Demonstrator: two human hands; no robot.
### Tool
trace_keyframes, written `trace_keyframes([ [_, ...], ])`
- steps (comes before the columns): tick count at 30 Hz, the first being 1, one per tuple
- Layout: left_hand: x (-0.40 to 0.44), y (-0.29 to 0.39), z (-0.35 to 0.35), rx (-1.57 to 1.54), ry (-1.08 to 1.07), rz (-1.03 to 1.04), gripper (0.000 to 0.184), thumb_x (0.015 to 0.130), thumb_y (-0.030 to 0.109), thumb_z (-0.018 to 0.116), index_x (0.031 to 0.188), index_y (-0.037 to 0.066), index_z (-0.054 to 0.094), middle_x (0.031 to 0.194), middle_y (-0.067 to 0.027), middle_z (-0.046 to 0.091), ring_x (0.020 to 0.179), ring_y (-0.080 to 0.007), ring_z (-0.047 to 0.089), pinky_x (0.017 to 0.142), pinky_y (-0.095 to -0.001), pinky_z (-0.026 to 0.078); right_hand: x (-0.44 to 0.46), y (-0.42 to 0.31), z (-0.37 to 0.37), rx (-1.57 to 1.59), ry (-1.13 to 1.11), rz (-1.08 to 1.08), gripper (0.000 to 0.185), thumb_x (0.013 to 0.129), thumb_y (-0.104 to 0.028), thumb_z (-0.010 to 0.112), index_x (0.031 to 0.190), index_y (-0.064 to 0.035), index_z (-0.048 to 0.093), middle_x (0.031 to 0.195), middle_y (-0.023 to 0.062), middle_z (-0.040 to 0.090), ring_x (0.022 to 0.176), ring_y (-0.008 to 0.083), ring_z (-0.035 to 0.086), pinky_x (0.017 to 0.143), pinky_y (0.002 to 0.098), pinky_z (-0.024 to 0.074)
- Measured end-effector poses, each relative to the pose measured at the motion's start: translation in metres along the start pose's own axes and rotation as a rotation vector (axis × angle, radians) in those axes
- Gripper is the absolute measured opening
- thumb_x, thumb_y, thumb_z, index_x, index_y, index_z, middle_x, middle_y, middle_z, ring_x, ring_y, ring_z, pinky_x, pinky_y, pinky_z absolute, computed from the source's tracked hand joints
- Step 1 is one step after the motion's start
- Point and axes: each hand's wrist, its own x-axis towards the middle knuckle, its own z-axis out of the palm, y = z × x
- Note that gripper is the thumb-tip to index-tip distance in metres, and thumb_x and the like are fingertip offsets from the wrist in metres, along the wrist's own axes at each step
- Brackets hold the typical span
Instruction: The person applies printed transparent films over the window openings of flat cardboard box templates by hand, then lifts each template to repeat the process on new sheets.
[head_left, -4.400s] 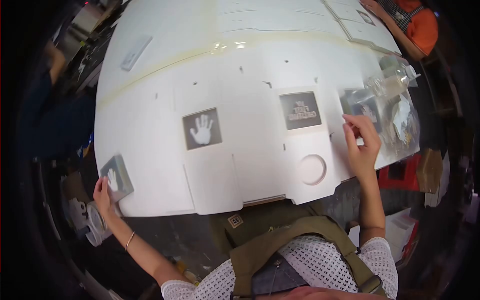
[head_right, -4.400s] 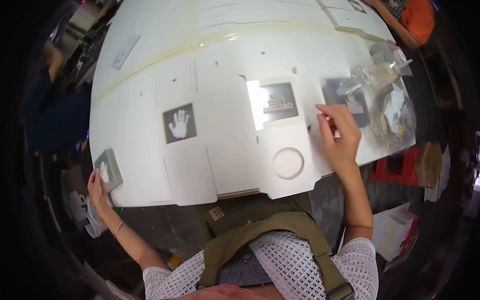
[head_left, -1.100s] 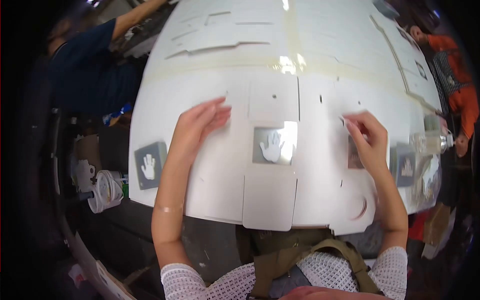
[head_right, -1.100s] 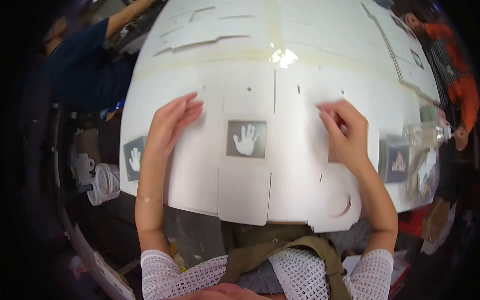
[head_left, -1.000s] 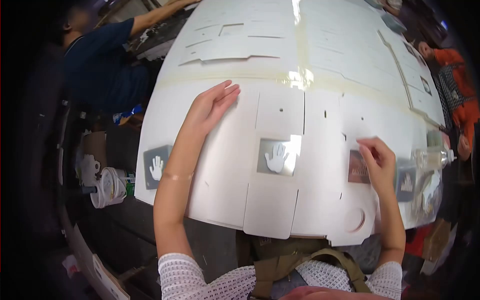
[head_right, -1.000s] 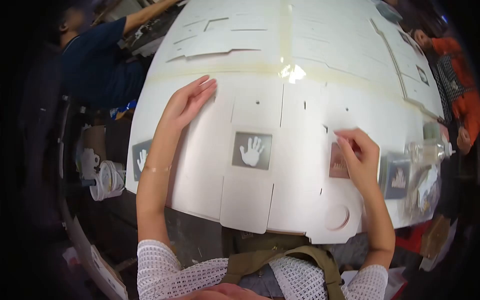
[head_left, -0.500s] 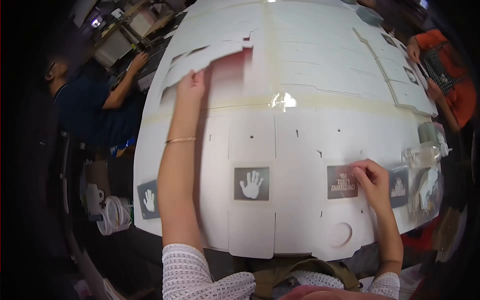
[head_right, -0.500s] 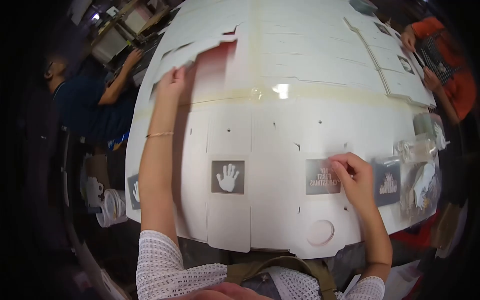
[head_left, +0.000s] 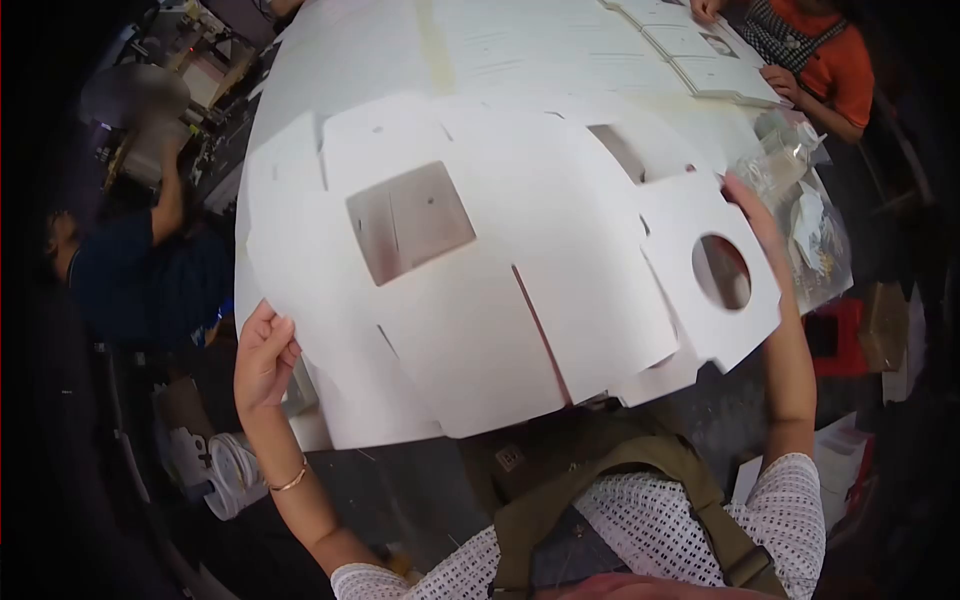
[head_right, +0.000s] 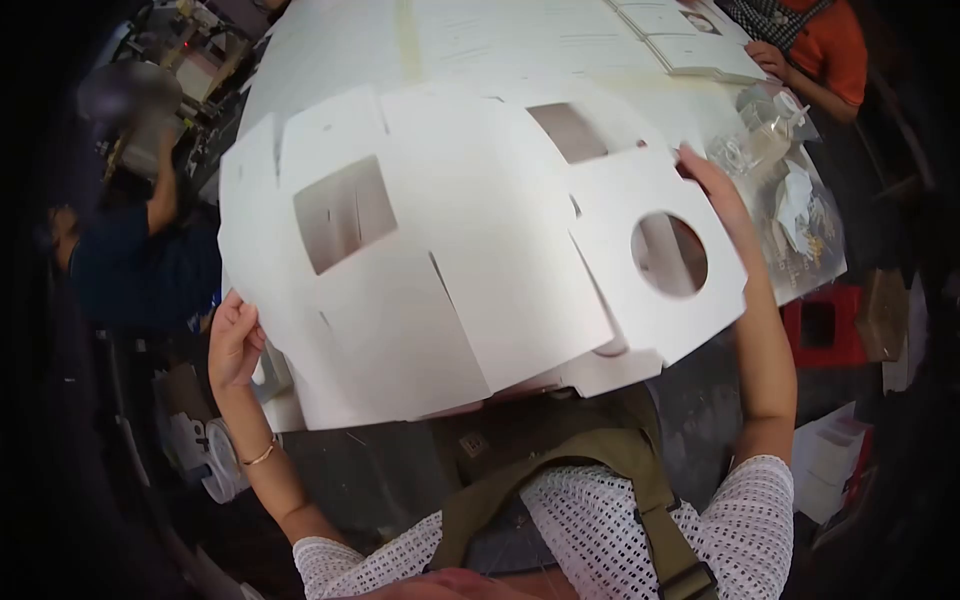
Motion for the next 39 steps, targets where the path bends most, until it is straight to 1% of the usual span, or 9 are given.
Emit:
trace_keyframes([
  [5,0.008,-0.045,-0.018,0.157,0.006,-0.053,0.032,0.09,0.01,0.057,0.118,-0.004,0.051,0.079,0.0015,0.062,0.064,-0.0008,0.055,0.058,-0.0131,0.044,-0.062,0.007,-0.027,-0.471,-0.055,-0.021,0.025,0.085,-0.008,0.061,0.107,0.0027,0.061,0.085,0.0024,0.065,0.077,0.0079,0.06,0.069,0.0209,0.0474],
  [8,0.016,-0.052,-0.005,0.18,0.203,-0.069,0.031,0.089,0.007,0.057,0.117,-0.004,0.054,0.095,-0.0035,0.064,0.077,-0.0041,0.06,0.064,-0.0154,0.046,-0.071,0.021,-0.003,-0.55,0.077,-0.057,0.03,0.083,-0.005,0.063,0.112,0.0014,0.059,0.083,-0.0009,0.062,0.072,0.0044,0.054,0.065,0.0184,0.042],
  [12,0.01,-0.058,-0.004,0.265,0.238,-0.087,0.033,0.088,0.005,0.057,0.12,-0.005,0.053,0.095,-0.0038,0.065,0.078,-0.0046,0.06,0.066,-0.0154,0.047,-0.065,0.041,-0.008,-0.568,0.092,-0.052,0.034,0.082,-0.004,0.064,0.115,0.0019,0.058,0.083,-0.0019,0.061,0.073,0.0035,0.054,0.065,0.0171,0.0424],
  [14,0.002,-0.058,0.021,0.279,0.393,-0.034,0.037,0.087,0.003,0.059,0.121,-0.006,0.053,0.084,0.0004,0.061,0.071,-0.003,0.053,0.064,-0.0149,0.043,-0.061,0.05,-0.015,-0.56,0.092,-0.04,0.035,0.082,-0.003,0.064,0.117,0.002,0.057,0.083,-0.0023,0.06,0.072,0.0033,0.053,0.065,0.0166,0.042],
  [21,0.002,-0.097,-0.004,0.275,0.353,-0.011,0.042,0.087,0.002,0.059,0.126,-0.007,0.049,0.087,0.0007,0.058,0.074,-0.0044,0.053,0.068,-0.0169,0.043,-0.042,0.062,-0.021,-0.585,0.12,-0.059,0.038,0.081,-0.002,0.065,0.118,0.0032,0.057,0.08,-0.0044,0.056,0.071,0.0031,0.052,0.064,0.0158,0.0414],
  [26,0.006,-0.104,0.001,0.572,0.473,0.013,0.039,0.084,0.006,0.064,0.121,-0.003,0.057,0.081,0.0033,0.054,0.07,-0.0033,0.046,0.061,-0.0174,0.039,-0.038,0.065,-0.013,-0.613,0.151,-0.037,0.037,0.081,-0.003,0.066,0.117,0.0029,0.058,0.079,-0.0052,0.054,0.069,0.0025,0.05,0.061,0.0166,0.0395],
  [32,0.005,-0.11,0.002,0.694,0.51,0.014,0.037,0.083,0.01,0.066,0.118,0.0,0.06,0.081,0.003,0.055,0.07,-0.0048,0.047,0.064,-0.0173,0.04,-0.038,0.076,-0.011,-0.806,0.219,-0.074,0.04,0.08,-0.003,0.067,0.118,0.0021,0.058,0.077,-0.0062,0.049,0.066,0.0018,0.045,0.057,0.0166,0.0368],
  [35,0.006,-0.113,0.004,0.674,0.516,0.004,0.036,0.084,0.011,0.065,0.117,-0.001,0.06,0.083,0.0012,0.056,0.072,-0.007,0.048,0.066,-0.0194,0.041,-0.04,0.078,0.001,-0.869,0.243,-0.117,0.04,0.079,-0.002,0.066,0.119,-0.0011,0.058,0.077,-0.0062,0.046,0.065,0.0019,0.043,0.057,0.0161,0.0363],
  [39,0.005,-0.121,-0.007,0.9,0.456,0.145,0.032,0.086,0.012,0.064,0.112,-0.004,0.06,0.088,-0.005,0.057,0.078,-0.0112,0.052,0.071,-0.0232,0.044,-0.053,0.064,0.008,-1.239,0.269,-0.495,0.03,0.079,0.0,0.065,0.108,-0.0024,0.063,0.074,0.0,0.051,0.063,0.0063,0.045,0.056,0.0198,0.0385],
])
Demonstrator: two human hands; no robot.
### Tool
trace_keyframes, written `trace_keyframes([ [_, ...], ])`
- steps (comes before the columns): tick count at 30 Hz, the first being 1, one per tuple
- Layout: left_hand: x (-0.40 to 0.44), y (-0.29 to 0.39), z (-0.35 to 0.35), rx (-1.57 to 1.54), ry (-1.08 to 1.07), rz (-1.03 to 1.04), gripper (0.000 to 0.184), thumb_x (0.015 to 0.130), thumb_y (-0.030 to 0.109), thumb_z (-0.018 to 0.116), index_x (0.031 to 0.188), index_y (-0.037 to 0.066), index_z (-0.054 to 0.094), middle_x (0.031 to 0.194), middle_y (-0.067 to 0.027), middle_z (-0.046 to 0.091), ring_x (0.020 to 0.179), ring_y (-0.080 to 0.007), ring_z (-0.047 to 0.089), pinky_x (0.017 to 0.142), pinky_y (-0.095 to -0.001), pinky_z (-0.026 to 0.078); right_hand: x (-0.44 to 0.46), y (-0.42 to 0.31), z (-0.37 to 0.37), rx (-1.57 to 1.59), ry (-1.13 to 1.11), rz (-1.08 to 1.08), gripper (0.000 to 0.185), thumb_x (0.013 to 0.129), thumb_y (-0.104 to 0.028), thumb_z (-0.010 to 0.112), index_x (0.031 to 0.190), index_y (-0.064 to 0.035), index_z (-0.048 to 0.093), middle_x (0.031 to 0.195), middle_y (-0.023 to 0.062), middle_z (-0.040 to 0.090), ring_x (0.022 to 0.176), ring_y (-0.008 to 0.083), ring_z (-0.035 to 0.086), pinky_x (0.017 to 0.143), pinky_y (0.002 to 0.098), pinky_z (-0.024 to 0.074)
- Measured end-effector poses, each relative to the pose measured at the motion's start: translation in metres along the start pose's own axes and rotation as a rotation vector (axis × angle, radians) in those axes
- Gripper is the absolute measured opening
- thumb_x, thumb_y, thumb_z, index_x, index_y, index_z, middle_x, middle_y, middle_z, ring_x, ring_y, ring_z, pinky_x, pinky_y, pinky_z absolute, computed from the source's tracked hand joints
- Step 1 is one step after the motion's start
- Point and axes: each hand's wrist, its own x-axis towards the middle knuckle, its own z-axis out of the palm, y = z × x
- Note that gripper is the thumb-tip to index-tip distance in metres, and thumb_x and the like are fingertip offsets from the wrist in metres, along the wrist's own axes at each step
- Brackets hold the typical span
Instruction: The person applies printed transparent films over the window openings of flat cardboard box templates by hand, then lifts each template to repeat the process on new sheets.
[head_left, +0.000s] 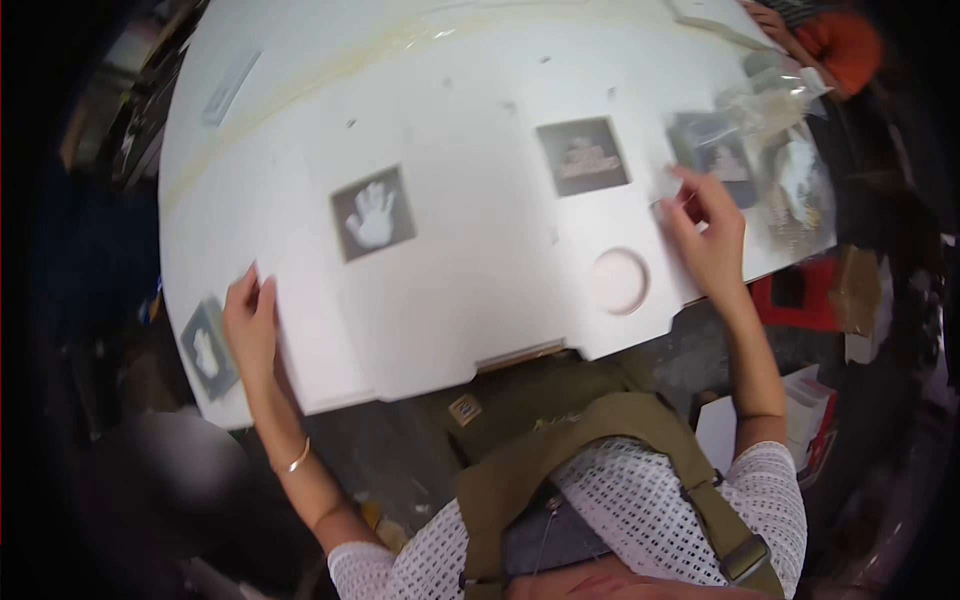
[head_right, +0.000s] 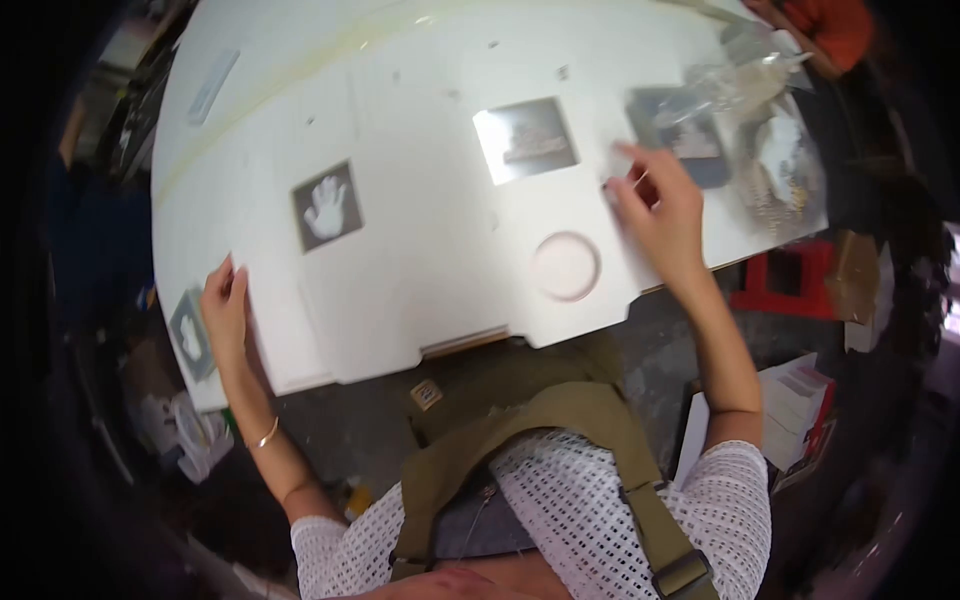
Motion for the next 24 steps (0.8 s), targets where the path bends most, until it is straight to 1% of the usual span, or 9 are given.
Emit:
trace_keyframes([
  [3,-0.001,-0.003,0.001,-0.043,-0.029,0.001,0.03,0.088,0.007,0.06,0.116,-0.004,0.058,0.094,-0.0072,0.055,0.081,-0.0127,0.053,0.075,-0.0235,0.045,0.004,0.003,-0.038,-0.141,0.15,-0.085,0.013,0.082,-0.005,0.065,0.093,0.0,0.068,0.074,0.0028,0.062,0.062,0.0064,0.05,0.055,0.0205,0.0396],
  [4,-0.003,0.01,0.002,0.032,0.006,0.035,0.03,0.088,0.011,0.061,0.114,-0.004,0.059,0.086,-0.0028,0.054,0.074,-0.0093,0.047,0.067,-0.0234,0.041,0.01,0.013,-0.052,-0.17,0.17,-0.086,0.013,0.082,-0.005,0.065,0.093,0.0,0.068,0.074,0.0028,0.062,0.062,0.0064,0.05,0.055,0.0205,0.0396],
  [6,-0.004,0.017,0.005,0.019,0.011,0.022,0.03,0.088,0.011,0.06,0.114,-0.004,0.059,0.085,-0.0027,0.053,0.072,-0.01,0.045,0.066,-0.0236,0.04,0.026,0.053,-0.08,-0.04,0.361,0.223,0.018,0.083,-0.01,0.065,0.097,0.0004,0.067,0.078,0.0019,0.063,0.064,0.0056,0.052,0.055,0.0204,0.0401],
  [7,-0.004,0.016,0.004,0.028,0.007,0.01,0.03,0.088,0.012,0.06,0.115,-0.003,0.06,0.086,-0.0027,0.053,0.072,-0.01,0.045,0.066,-0.0233,0.04,0.033,0.072,-0.089,-0.042,0.372,0.222,0.018,0.083,-0.01,0.065,0.097,0.0004,0.067,0.078,0.0019,0.063,0.064,0.0056,0.052,0.055,0.0204,0.0401],
  [10,0.002,0.018,0.0,0.064,0.016,0.004,0.031,0.09,0.014,0.058,0.117,0.001,0.06,0.087,-0.0027,0.054,0.071,-0.0101,0.046,0.065,-0.0235,0.04,0.053,0.107,-0.095,-0.186,0.194,0.303,0.024,0.081,-0.011,0.068,0.101,0.0025,0.066,0.072,0.0002,0.061,0.06,0.0061,0.05,0.055,0.0199,0.0405],
  [12,0.002,0.025,-0.006,0.099,0.003,-0.105,0.03,0.09,0.015,0.057,0.118,0.004,0.06,0.095,-0.0047,0.057,0.077,-0.0105,0.052,0.069,-0.0233,0.043,0.061,0.12,-0.089,0.072,0.099,0.436,0.021,0.079,-0.011,0.071,0.093,0.0034,0.066,0.07,-0.0012,0.058,0.06,0.0054,0.05,0.054,0.0187,0.0387],
  [15,0.004,0.03,-0.015,0.15,0.032,-0.061,0.029,0.091,0.016,0.055,0.118,0.006,0.061,0.098,-0.0052,0.058,0.076,-0.0108,0.052,0.068,-0.0236,0.043,0.072,0.135,-0.085,0.28,0.009,0.451,0.014,0.077,-0.009,0.072,0.082,0.001,0.064,0.069,-0.0017,0.057,0.06,0.0048,0.049,0.054,0.0172,0.0365],
  [18,0.003,0.04,-0.021,0.145,0.044,-0.081,0.029,0.092,0.017,0.054,0.118,0.005,0.061,0.101,-0.0061,0.06,0.076,-0.0105,0.052,0.068,-0.0237,0.043,0.079,0.138,-0.088,0.32,-0.008,0.493,0.013,0.08,-0.01,0.07,0.076,-0.0027,0.061,0.071,-0.0022,0.059,0.061,0.0036,0.049,0.057,0.0168,0.0376],
  [24,0.001,0.041,-0.026,0.097,0.054,-0.099,0.029,0.094,0.018,0.053,0.116,0.001,0.061,0.1,-0.0064,0.064,0.085,-0.0115,0.057,0.075,-0.0243,0.046,0.079,0.133,-0.093,0.246,-0.047,0.434,0.011,0.081,-0.009,0.068,0.077,-0.0003,0.061,0.068,-0.0004,0.059,0.061,0.0045,0.051,0.055,0.0179,0.0385],
])
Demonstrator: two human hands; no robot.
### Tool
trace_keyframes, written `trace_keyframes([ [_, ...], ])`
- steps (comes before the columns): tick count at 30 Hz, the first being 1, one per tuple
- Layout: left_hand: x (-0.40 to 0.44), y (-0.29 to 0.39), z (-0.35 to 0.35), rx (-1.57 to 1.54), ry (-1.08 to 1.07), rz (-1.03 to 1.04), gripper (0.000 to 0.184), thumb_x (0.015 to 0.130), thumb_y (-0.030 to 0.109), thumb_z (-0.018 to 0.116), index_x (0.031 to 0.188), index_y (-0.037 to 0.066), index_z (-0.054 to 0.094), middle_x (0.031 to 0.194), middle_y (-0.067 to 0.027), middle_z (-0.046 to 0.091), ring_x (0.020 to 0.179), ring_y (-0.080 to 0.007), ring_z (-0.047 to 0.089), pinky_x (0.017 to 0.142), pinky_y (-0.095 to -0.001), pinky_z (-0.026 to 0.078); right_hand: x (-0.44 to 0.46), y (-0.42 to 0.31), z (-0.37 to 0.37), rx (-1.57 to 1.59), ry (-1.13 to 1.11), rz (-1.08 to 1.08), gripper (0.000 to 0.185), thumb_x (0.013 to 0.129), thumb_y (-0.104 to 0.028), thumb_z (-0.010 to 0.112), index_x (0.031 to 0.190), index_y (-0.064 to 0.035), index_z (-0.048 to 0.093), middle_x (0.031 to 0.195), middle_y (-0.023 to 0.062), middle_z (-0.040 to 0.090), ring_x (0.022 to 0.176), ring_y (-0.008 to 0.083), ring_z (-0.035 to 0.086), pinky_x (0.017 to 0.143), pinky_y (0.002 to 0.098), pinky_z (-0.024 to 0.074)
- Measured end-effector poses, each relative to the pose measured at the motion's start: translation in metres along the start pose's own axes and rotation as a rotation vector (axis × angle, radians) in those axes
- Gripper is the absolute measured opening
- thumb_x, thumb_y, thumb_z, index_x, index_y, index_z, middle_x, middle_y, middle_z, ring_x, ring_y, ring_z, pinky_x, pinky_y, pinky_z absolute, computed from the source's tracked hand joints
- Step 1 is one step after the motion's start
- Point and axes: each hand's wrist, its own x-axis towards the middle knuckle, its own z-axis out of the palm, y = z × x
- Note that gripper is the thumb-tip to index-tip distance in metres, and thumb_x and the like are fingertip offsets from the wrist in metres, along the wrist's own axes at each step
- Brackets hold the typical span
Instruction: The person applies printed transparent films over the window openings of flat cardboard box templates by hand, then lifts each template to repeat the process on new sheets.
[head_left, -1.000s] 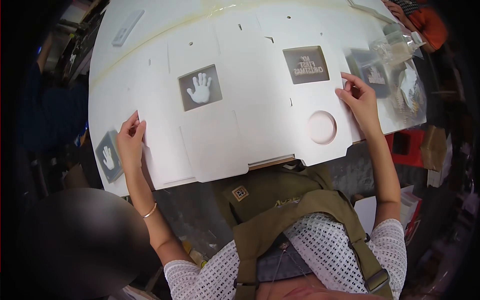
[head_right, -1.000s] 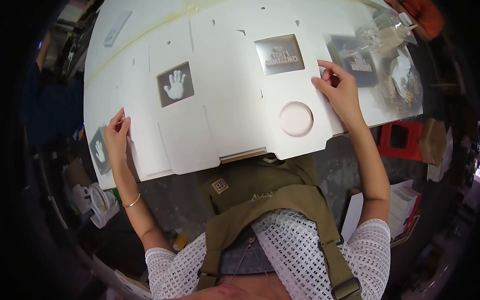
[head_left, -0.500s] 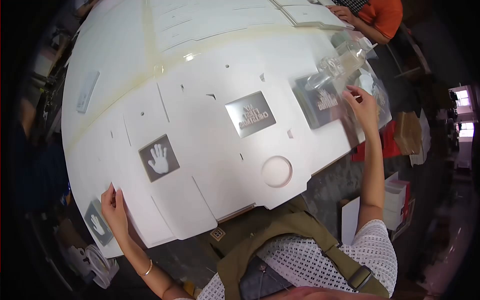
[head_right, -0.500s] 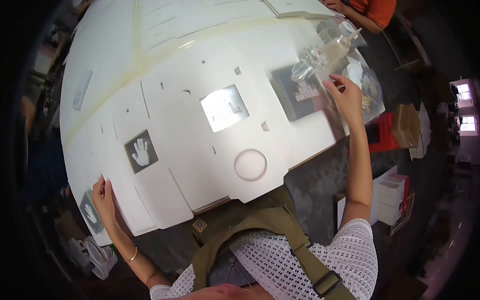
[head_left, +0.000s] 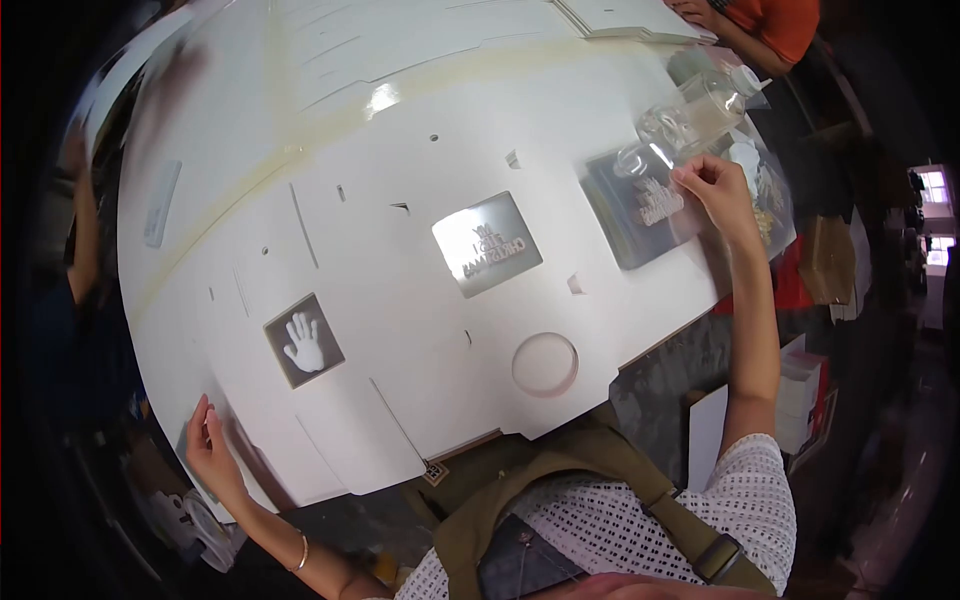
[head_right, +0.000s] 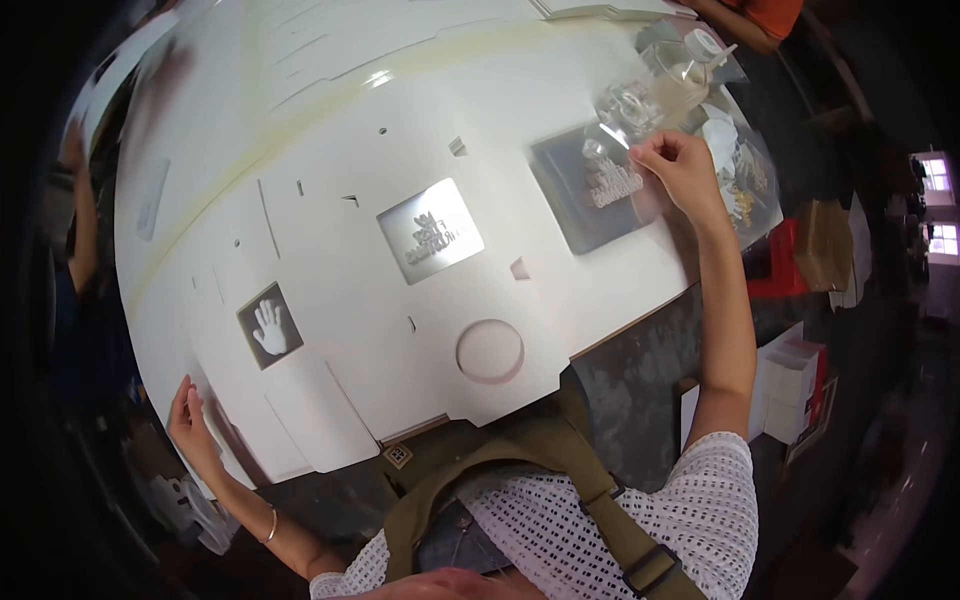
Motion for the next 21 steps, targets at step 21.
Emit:
trace_keyframes([
  [21,-0.03,0.078,0.02,-0.035,-0.042,0.14,0.025,0.092,0.009,0.052,0.113,-0.001,0.062,0.097,-0.0101,0.066,0.087,-0.014,0.061,0.079,-0.0255,0.047,-0.062,-0.125,0.025,0.47,0.071,-0.21,0.013,0.083,-0.005,0.064,0.093,0.004,0.064,0.067,0.0028,0.057,0.05,0.0026,0.042,0.044,0.0154,0.0281],
])
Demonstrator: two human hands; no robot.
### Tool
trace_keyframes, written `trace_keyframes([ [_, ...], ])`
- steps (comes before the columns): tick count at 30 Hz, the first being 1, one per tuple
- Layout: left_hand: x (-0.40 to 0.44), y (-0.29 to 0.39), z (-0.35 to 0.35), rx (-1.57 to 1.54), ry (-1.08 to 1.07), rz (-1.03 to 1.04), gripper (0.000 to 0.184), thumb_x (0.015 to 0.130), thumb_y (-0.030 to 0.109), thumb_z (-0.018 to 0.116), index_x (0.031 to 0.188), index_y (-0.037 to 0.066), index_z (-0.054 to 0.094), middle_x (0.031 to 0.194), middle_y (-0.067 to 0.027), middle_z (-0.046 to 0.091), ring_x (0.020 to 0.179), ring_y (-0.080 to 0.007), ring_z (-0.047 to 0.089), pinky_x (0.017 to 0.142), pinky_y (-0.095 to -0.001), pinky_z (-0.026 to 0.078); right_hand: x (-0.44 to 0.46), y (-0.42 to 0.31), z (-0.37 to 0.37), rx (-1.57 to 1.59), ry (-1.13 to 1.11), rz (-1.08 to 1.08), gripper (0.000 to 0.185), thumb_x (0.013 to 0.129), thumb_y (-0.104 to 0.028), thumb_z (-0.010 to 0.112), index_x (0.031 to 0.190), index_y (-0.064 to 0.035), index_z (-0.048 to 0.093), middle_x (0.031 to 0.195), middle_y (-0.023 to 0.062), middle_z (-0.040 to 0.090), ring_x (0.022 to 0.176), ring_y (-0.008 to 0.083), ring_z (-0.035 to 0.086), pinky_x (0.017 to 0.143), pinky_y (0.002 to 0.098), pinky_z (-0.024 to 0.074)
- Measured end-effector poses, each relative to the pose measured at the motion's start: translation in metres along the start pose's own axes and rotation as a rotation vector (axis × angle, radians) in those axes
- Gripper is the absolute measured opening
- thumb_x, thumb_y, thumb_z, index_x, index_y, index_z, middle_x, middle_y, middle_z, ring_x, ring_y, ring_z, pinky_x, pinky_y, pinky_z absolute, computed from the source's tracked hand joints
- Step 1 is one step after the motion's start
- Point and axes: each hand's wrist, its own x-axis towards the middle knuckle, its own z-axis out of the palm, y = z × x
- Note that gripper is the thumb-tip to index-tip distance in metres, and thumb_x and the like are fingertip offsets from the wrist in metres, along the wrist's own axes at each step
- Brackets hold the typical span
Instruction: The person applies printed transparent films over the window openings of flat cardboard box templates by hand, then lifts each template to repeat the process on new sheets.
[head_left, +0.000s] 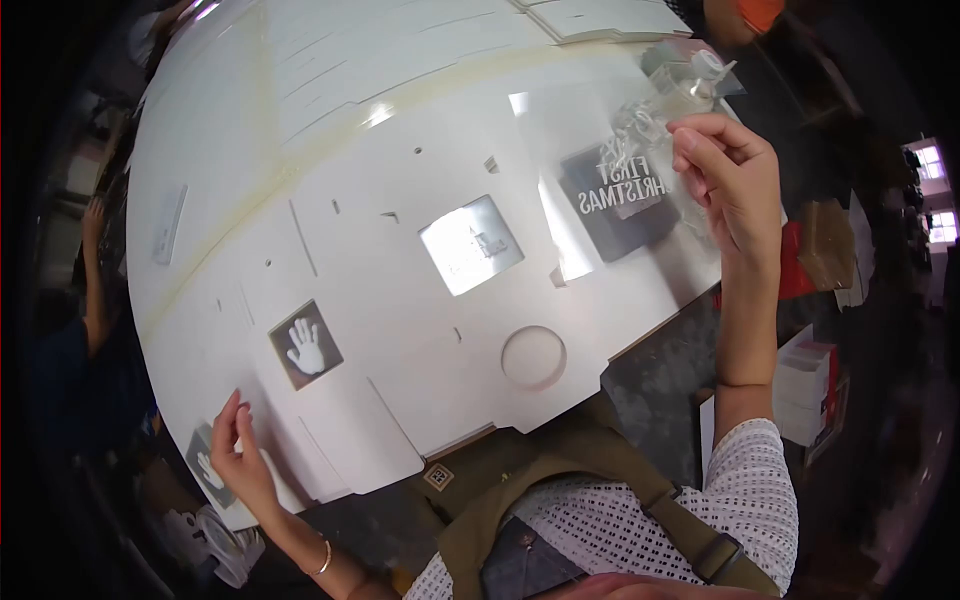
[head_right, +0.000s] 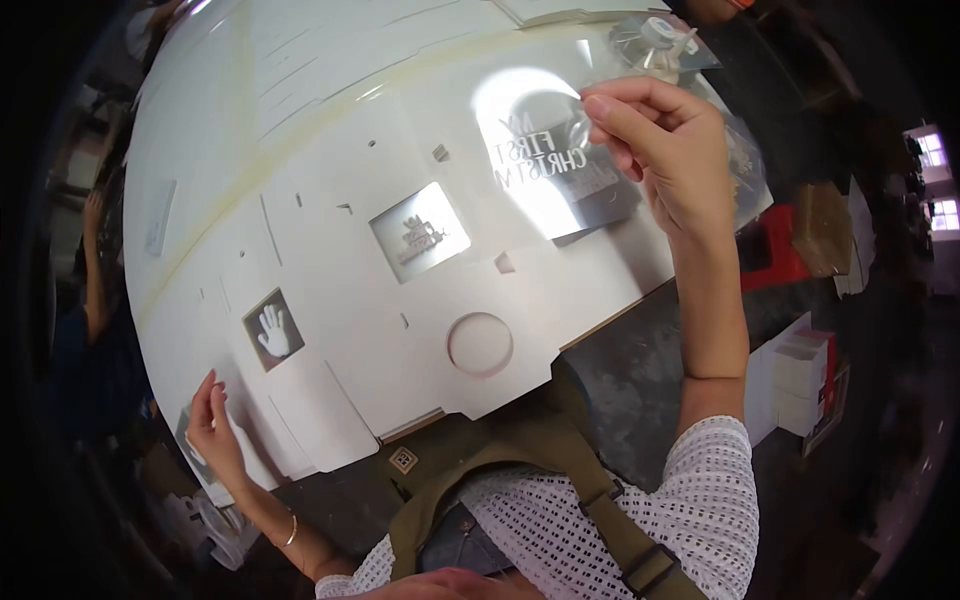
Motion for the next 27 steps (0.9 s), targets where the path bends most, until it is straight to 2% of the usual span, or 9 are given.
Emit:
trace_keyframes([
  [3,-0.006,0.043,0.018,-0.038,-0.102,0.105,0.022,0.086,0.0,0.054,0.105,-0.002,0.064,0.09,-0.0108,0.064,0.084,-0.0165,0.061,0.077,-0.0266,0.046,0.006,0.013,0.024,0.049,-0.067,0.096,0.014,0.083,-0.005,0.064,0.094,0.0037,0.064,0.067,0.0027,0.057,0.049,0.0026,0.042,0.043,0.0154,0.0277],
  [5,-0.009,0.068,0.027,-0.056,-0.203,0.222,0.022,0.082,-0.003,0.057,0.103,-0.002,0.064,0.091,-0.0129,0.064,0.085,-0.0202,0.062,0.077,-0.028,0.047,0.004,0.021,0.042,0.054,-0.106,0.12,0.013,0.082,-0.006,0.066,0.092,0.0021,0.065,0.066,0.0016,0.058,0.049,0.0022,0.042,0.043,0.0157,0.0276],
  [9,-0.008,0.096,0.052,0.003,-0.416,0.489,0.028,0.078,0.003,0.065,0.107,0.001,0.062,0.103,-0.0139,0.062,0.091,-0.0292,0.061,0.079,-0.0339,0.049,0.001,0.059,0.068,-0.054,-0.18,0.133,0.012,0.08,-0.008,0.069,0.089,-0.0004,0.068,0.064,0.0,0.06,0.05,0.0019,0.045,0.043,0.0157,0.0289],
  [11,-0.004,0.106,0.068,-0.026,-0.517,0.617,0.033,0.076,0.005,0.066,0.109,0.001,0.06,0.109,-0.0119,0.061,0.095,-0.0287,0.06,0.08,-0.0348,0.051,-0.003,0.079,0.077,-0.091,-0.177,0.244,0.013,0.08,-0.008,0.069,0.09,-0.0001,0.067,0.065,0.0004,0.061,0.05,0.0019,0.045,0.044,0.0154,0.0296],
  [12,-0.002,0.108,0.077,-0.014,-0.516,0.594,0.033,0.076,0.005,0.066,0.109,0.001,0.06,0.109,-0.0119,0.061,0.095,-0.0287,0.06,0.08,-0.0348,0.051,-0.004,0.088,0.08,-0.068,-0.19,0.265,0.011,0.081,-0.007,0.068,0.09,-0.0002,0.067,0.066,0.0005,0.061,0.051,0.0018,0.046,0.044,0.0153,0.0301],
  [14,0.001,0.112,0.092,0.026,-0.553,0.79,0.045,0.07,0.004,0.069,0.114,0.002,0.059,0.116,-0.0108,0.059,0.1,-0.0287,0.059,0.081,-0.0351,0.052,-0.005,0.102,0.083,-0.052,-0.208,0.274,0.011,0.081,-0.007,0.068,0.09,-0.0002,0.067,0.066,0.0005,0.061,0.051,0.0018,0.046,0.044,0.0154,0.0302],
  [20,0.009,0.119,0.113,0.051,-0.621,0.905,0.048,0.066,0.005,0.067,0.113,0.0,0.059,0.117,-0.009,0.059,0.1,-0.0262,0.059,0.08,-0.0339,0.052,-0.003,0.11,0.08,-0.076,-0.204,0.276,0.011,0.082,-0.008,0.067,0.09,-0.0003,0.068,0.067,-0.0004,0.061,0.052,0.0011,0.045,0.045,0.0148,0.0307],
  [27,0.012,0.119,0.118,0.076,-0.635,0.925,0.047,0.065,0.005,0.067,0.111,-0.001,0.06,0.116,-0.0084,0.059,0.098,-0.0246,0.06,0.078,-0.0331,0.053,-0.003,0.115,0.083,-0.103,-0.22,0.264,0.012,0.083,-0.008,0.067,0.091,-0.0011,0.068,0.069,-0.0012,0.063,0.056,-0.0003,0.048,0.048,0.0136,0.0331],
])
